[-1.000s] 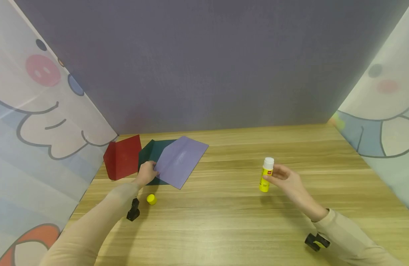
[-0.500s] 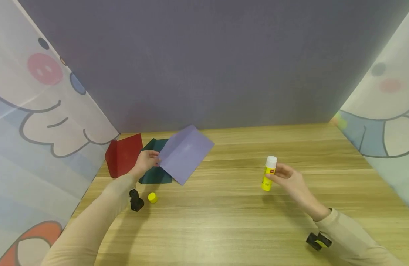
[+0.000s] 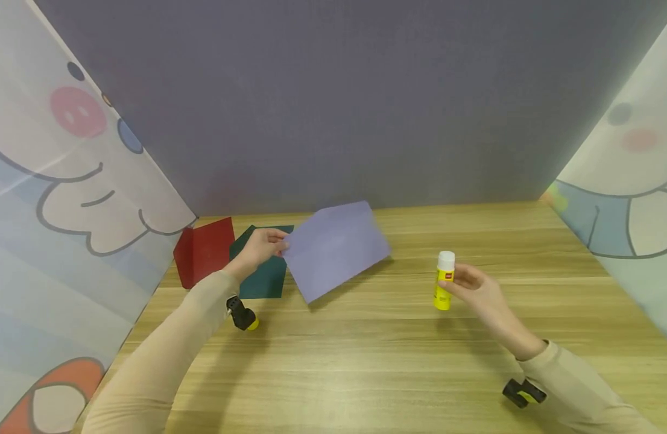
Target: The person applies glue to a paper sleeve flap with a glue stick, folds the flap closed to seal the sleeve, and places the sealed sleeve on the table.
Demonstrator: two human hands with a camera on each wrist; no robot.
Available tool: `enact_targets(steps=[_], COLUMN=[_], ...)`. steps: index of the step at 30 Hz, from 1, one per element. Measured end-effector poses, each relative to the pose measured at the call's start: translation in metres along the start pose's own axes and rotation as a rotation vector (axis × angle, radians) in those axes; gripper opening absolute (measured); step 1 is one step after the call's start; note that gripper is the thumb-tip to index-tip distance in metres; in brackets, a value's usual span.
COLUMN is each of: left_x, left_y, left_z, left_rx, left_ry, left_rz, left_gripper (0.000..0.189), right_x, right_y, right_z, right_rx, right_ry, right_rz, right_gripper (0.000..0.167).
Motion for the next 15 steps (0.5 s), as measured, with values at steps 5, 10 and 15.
enact_targets(steps=[5, 10, 15], left_x=[0.002, 0.004, -0.001], left_y=[0.023, 0.037, 0.057], left_z=[0.021, 0.045, 0.063], left_rx=[0.017, 0.013, 0.015], left_ry=[-0.062, -0.114, -0.154], left_rz=[-0.001, -0.025, -0.012], left_gripper=[0.032, 0.031, 0.032], right_x=[-0.001, 0.0, 0.0], right_y=[-0.001, -0.001, -0.001], right_z=[-0.003, -0.003, -0.001], right_rx=[-0.01, -0.02, -0.017], right_ry=[0.001, -0.009, -0.03], right_rz=[-0.014, -0.028, -0.047], right_gripper=[0.054, 0.053, 0.051])
Point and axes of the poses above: each hand's wrist, its own x-axis towards the middle knuckle, its own z-axis out of the palm, y = z × x, the point moved 7 cm from there along x, towards the middle knuckle, and after that the axes turned 8 degrees about x, right-handed, at the moved point
